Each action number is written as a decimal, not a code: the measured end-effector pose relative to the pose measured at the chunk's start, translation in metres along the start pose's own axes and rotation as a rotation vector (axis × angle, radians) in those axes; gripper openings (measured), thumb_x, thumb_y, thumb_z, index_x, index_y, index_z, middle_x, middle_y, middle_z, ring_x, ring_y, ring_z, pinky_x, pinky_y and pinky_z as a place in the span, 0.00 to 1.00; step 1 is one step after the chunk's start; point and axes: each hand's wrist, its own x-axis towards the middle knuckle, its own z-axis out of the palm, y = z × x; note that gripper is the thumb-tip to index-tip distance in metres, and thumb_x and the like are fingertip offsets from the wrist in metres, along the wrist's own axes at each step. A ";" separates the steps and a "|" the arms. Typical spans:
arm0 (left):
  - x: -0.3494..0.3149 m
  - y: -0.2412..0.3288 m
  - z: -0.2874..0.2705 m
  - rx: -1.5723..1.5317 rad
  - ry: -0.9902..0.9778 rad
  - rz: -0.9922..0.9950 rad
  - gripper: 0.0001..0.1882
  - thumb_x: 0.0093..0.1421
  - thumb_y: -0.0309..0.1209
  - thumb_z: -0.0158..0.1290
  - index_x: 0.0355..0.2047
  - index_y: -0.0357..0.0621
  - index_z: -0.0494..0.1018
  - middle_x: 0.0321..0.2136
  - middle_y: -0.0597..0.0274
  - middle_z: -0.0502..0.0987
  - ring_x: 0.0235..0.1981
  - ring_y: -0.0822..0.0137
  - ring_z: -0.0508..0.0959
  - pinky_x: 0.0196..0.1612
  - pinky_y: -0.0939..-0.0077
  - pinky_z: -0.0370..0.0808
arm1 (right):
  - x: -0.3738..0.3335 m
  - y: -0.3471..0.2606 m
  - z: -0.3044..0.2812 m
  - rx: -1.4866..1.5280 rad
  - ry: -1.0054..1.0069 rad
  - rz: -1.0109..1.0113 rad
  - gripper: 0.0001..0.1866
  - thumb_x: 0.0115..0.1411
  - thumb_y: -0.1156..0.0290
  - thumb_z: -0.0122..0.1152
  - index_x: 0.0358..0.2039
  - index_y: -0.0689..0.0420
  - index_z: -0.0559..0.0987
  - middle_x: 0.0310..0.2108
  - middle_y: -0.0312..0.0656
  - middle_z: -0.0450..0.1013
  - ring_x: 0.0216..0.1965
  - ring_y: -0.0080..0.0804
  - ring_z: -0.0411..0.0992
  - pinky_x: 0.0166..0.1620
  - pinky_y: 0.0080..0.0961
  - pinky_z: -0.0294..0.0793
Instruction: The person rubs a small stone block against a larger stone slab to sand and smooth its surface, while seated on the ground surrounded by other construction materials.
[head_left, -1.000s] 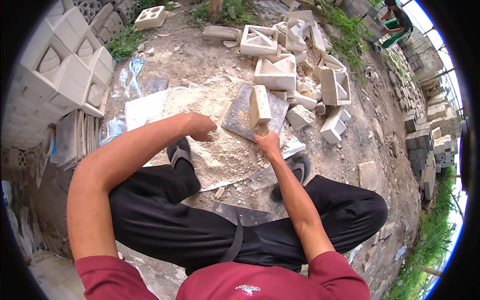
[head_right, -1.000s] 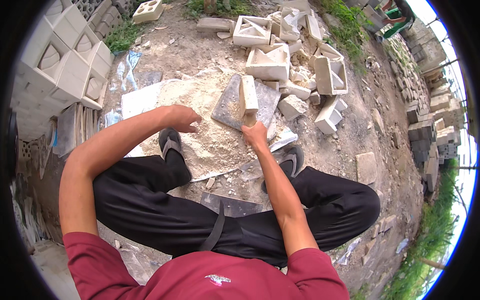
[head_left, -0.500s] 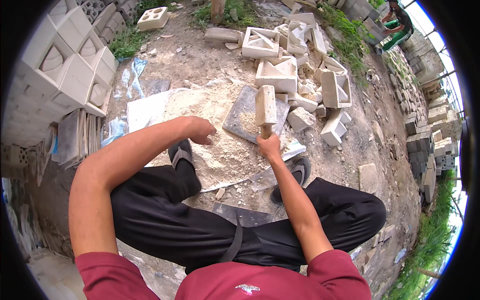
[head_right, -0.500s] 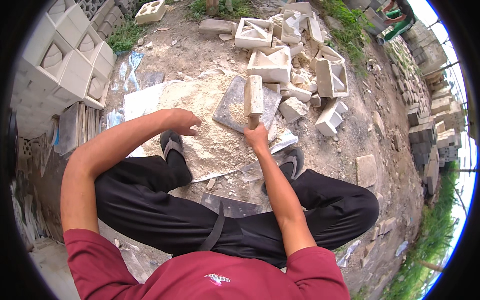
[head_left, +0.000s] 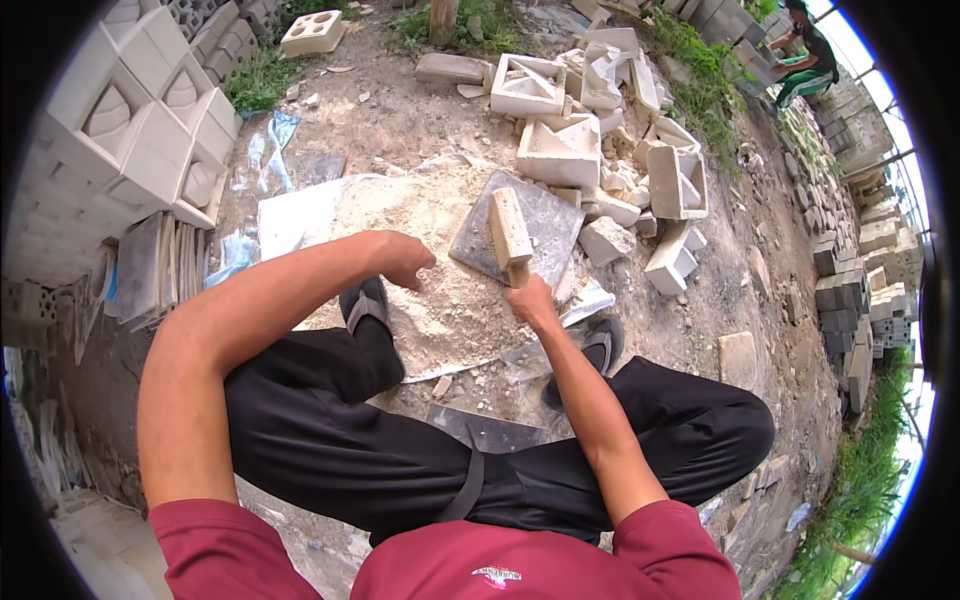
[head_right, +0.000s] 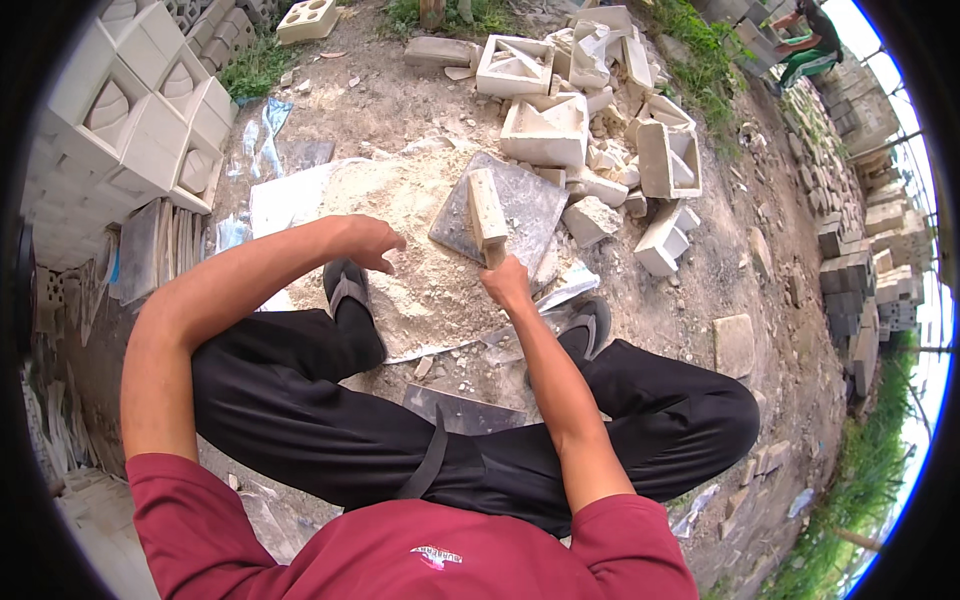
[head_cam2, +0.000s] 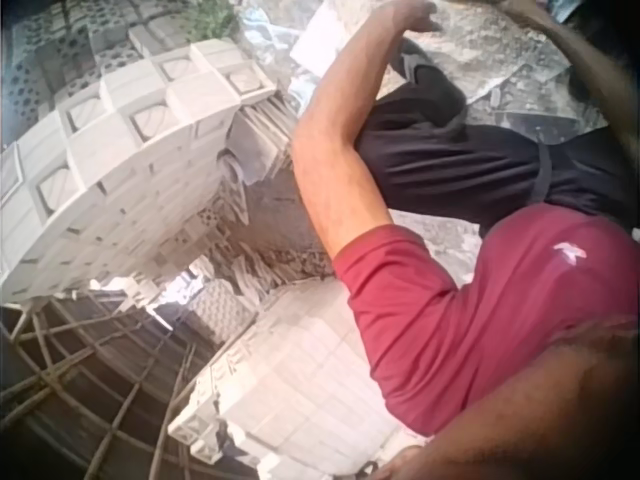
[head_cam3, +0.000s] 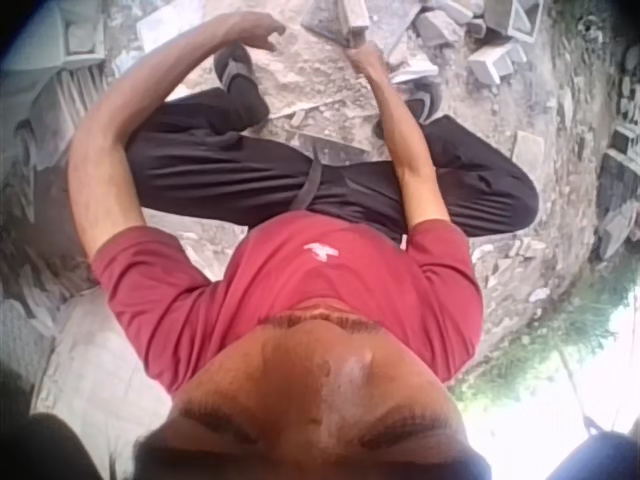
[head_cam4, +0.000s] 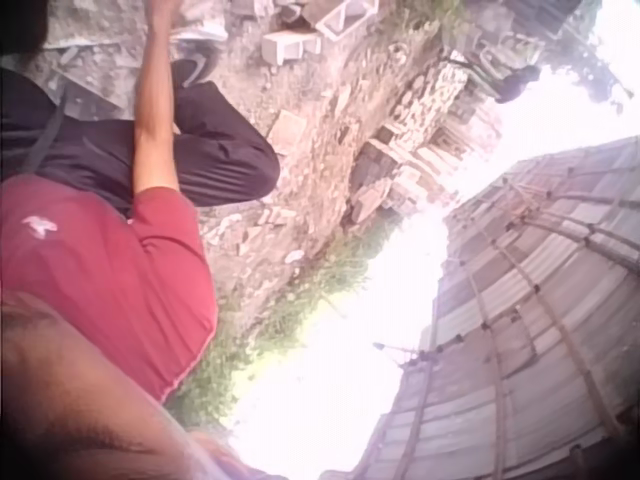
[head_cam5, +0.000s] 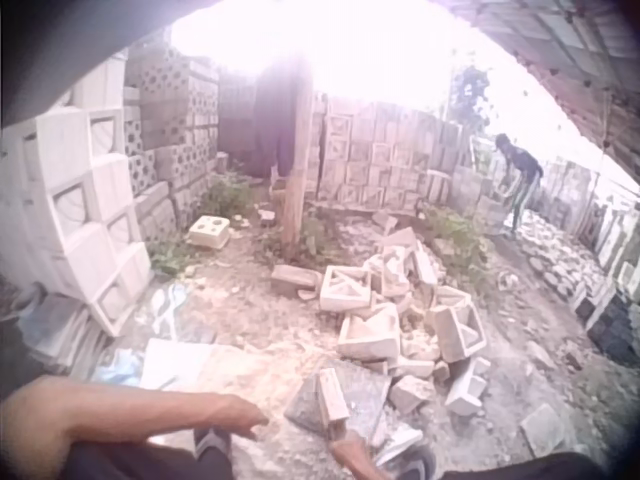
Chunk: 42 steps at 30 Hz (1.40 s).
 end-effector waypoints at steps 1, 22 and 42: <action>-0.008 -0.006 0.007 -0.016 0.005 -0.027 0.28 0.58 0.47 0.55 0.52 0.42 0.70 0.38 0.44 0.79 0.43 0.46 0.78 0.47 0.55 0.74 | -0.014 -0.018 0.001 0.081 -0.038 0.004 0.25 0.45 0.58 0.64 0.35 0.69 0.77 0.27 0.59 0.77 0.32 0.53 0.78 0.37 0.38 0.77; 0.000 0.000 0.008 -0.008 -0.006 -0.028 0.27 0.59 0.46 0.54 0.54 0.44 0.69 0.40 0.45 0.78 0.45 0.46 0.77 0.48 0.55 0.73 | -0.007 -0.032 -0.004 0.230 0.063 -0.070 0.25 0.44 0.57 0.64 0.34 0.69 0.78 0.29 0.60 0.77 0.35 0.52 0.78 0.41 0.38 0.76; -0.006 -0.006 0.001 -0.028 0.067 -0.039 0.28 0.59 0.47 0.54 0.55 0.44 0.68 0.38 0.45 0.79 0.43 0.46 0.78 0.47 0.56 0.74 | 0.016 -0.005 -0.033 0.201 -0.029 0.110 0.25 0.42 0.57 0.64 0.30 0.70 0.79 0.23 0.55 0.77 0.28 0.44 0.79 0.32 0.35 0.77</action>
